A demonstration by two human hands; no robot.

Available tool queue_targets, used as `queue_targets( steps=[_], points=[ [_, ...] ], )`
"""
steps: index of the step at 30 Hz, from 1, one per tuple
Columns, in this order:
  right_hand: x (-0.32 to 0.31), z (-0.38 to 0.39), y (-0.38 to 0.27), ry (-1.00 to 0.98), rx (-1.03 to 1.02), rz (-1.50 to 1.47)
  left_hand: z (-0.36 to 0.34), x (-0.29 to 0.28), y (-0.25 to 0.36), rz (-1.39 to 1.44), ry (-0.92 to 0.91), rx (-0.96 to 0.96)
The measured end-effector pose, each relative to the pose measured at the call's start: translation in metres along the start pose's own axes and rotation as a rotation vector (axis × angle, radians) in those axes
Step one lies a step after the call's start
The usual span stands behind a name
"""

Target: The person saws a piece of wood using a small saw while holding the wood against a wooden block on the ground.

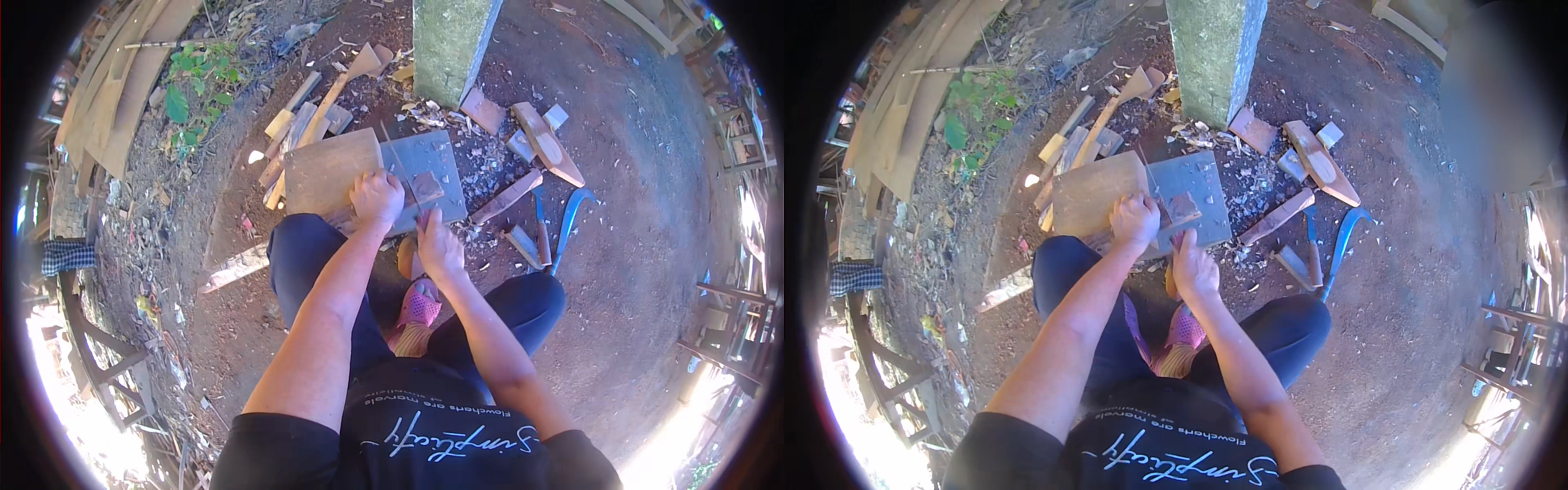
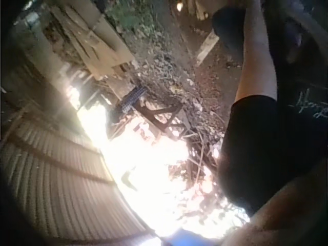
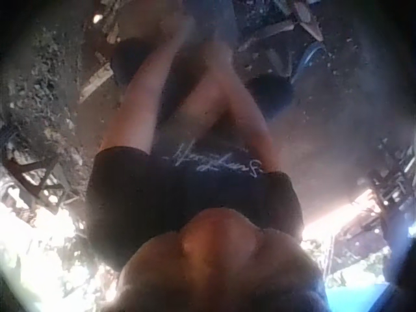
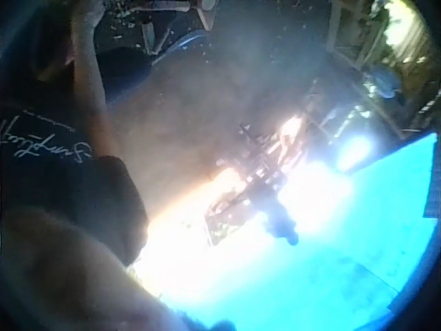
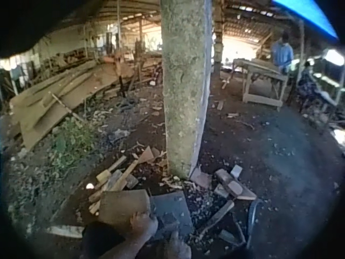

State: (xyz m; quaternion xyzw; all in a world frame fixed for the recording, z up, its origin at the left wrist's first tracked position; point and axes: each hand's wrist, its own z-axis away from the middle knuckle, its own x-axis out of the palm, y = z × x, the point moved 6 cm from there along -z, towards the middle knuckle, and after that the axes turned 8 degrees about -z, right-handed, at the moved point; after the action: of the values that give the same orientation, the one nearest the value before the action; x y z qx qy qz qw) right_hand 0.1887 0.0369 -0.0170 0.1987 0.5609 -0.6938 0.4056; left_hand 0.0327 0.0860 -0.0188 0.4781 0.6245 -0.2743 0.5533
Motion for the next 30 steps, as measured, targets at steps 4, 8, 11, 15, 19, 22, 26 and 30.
queue_targets(
  steps=[4,8,11,15,19,22,26,30],
  points=[
    [0.005,0.042,0.015,-0.023,0.014,-0.007,-0.002,-0.008,-0.011,-0.005,-0.016,-0.021],
    [-0.007,-0.002,-0.004,-0.015,0.001,0.001,-0.003,-0.005,0.006,0.051,0.0,0.006],
    [-0.005,-0.019,-0.008,0.013,-0.059,0.016,-0.001,-0.001,0.004,0.053,-0.004,-0.006],
    [0.002,0.029,0.006,-0.1,0.04,0.033,-0.003,0.0,-0.011,-0.012,-0.038,-0.015],
    [-0.005,0.022,-0.001,-0.037,0.04,-0.006,-0.008,-0.006,-0.003,0.001,-0.014,0.024],
    [0.0,-0.015,-0.004,-0.018,-0.005,-0.034,-0.005,-0.004,0.005,0.05,-0.032,0.004],
    [0.004,0.008,0.006,-0.066,0.049,-0.017,-0.004,0.002,-0.004,0.018,-0.017,-0.003],
    [-0.004,0.038,0.01,-0.083,0.04,-0.076,-0.008,-0.01,-0.006,0.0,-0.006,0.02]
  ],
)
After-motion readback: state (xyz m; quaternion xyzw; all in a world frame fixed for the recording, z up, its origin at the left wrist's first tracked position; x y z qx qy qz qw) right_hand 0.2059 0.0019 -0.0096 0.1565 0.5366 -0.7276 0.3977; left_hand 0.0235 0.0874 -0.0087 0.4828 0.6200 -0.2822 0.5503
